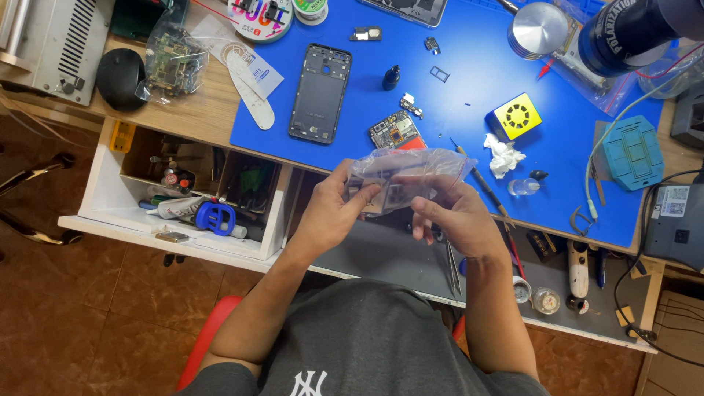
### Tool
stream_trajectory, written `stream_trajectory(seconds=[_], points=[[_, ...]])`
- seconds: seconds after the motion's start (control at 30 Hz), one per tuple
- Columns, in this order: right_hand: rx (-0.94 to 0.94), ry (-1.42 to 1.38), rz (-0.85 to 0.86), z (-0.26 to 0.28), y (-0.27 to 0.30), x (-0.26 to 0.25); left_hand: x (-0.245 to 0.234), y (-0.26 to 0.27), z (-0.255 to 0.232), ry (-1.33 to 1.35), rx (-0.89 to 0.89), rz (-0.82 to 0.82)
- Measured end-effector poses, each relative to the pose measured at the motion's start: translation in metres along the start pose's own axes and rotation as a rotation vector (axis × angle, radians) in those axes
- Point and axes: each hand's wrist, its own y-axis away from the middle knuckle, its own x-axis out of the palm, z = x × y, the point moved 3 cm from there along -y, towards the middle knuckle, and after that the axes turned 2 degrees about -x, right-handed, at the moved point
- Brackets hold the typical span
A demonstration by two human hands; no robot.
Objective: The person disassembles a smartphone, removes the battery, and uses a screwdriver and tweezers to manipulate small components on the motherboard. They also handle a plastic bag containing parts and place items into a drawer.
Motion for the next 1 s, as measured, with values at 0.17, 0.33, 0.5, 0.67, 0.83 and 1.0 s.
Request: stream_trajectory(seconds=[0.17, 0.33, 0.5, 0.67, 0.83, 1.0], points=[[0.023, 0.059, -0.049, 0.023, -0.002, 0.019, 0.000, -0.002, 0.010, -0.099, 0.062, -0.022], [0.052, 0.184, -0.135, -0.003, -0.003, 0.008, 0.004, 0.000, 0.012, -0.166, 0.135, -0.043], [-0.027, 0.220, -0.306, -0.003, -0.001, 0.007, 0.006, 0.002, -0.005, -0.019, 0.150, -0.074], [0.015, 0.180, -0.309, -0.004, 0.001, 0.011, 0.008, 0.001, 0.005, -0.062, 0.168, -0.050], [0.027, 0.205, -0.384, -0.020, -0.004, 0.002, 0.012, 0.004, 0.011, -0.109, 0.173, -0.043], [0.000, 0.231, -0.416, -0.035, -0.005, -0.011, 0.018, 0.008, 0.000, -0.061, 0.201, -0.086]])
